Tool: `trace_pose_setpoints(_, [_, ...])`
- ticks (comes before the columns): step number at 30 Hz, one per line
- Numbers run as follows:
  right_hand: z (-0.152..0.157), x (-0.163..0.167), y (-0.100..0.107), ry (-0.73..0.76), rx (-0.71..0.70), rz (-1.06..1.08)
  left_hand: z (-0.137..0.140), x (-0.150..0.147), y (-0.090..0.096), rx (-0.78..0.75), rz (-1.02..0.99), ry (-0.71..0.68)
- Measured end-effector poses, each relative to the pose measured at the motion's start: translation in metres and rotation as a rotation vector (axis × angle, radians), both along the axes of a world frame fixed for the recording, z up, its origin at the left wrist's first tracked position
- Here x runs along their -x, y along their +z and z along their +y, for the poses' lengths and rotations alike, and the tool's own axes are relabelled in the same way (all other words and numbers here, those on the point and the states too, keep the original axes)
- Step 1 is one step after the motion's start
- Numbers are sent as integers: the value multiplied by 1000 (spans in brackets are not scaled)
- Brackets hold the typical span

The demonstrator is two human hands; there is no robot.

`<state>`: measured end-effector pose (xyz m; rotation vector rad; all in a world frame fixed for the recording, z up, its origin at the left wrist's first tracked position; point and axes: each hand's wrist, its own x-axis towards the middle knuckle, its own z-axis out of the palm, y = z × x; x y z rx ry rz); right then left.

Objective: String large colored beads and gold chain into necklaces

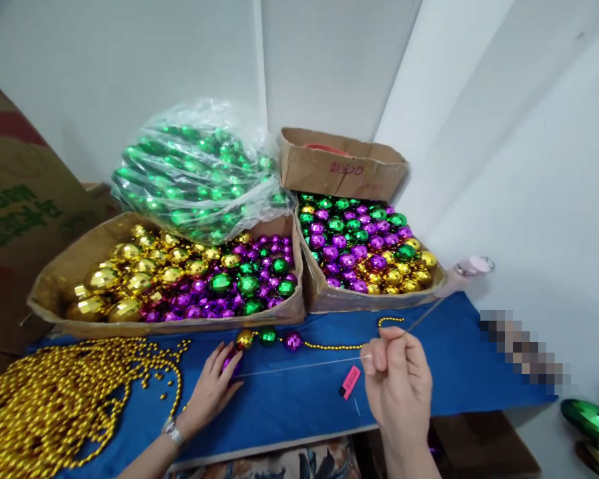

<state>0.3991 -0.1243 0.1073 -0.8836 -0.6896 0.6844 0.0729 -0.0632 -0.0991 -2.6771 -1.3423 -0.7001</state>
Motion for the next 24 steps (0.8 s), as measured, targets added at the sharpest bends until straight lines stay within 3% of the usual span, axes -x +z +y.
trace_pose_setpoints(7, [7, -5, -9, -16, 70, -114, -4, 14, 11, -2, 46, -37])
trace_pose_setpoints(13, [12, -5, -26, 57, 141, -243, -11, 9, 35, 12, 21, -132])
trace_pose_setpoints(19, [17, -2, -42, 158, 259, -458, -8, -15, 81, -16, -230, -245])
trace_pose_setpoints(24, [23, 1, -48, 156, 315, -480, 14, -57, 137, 39, -329, -417])
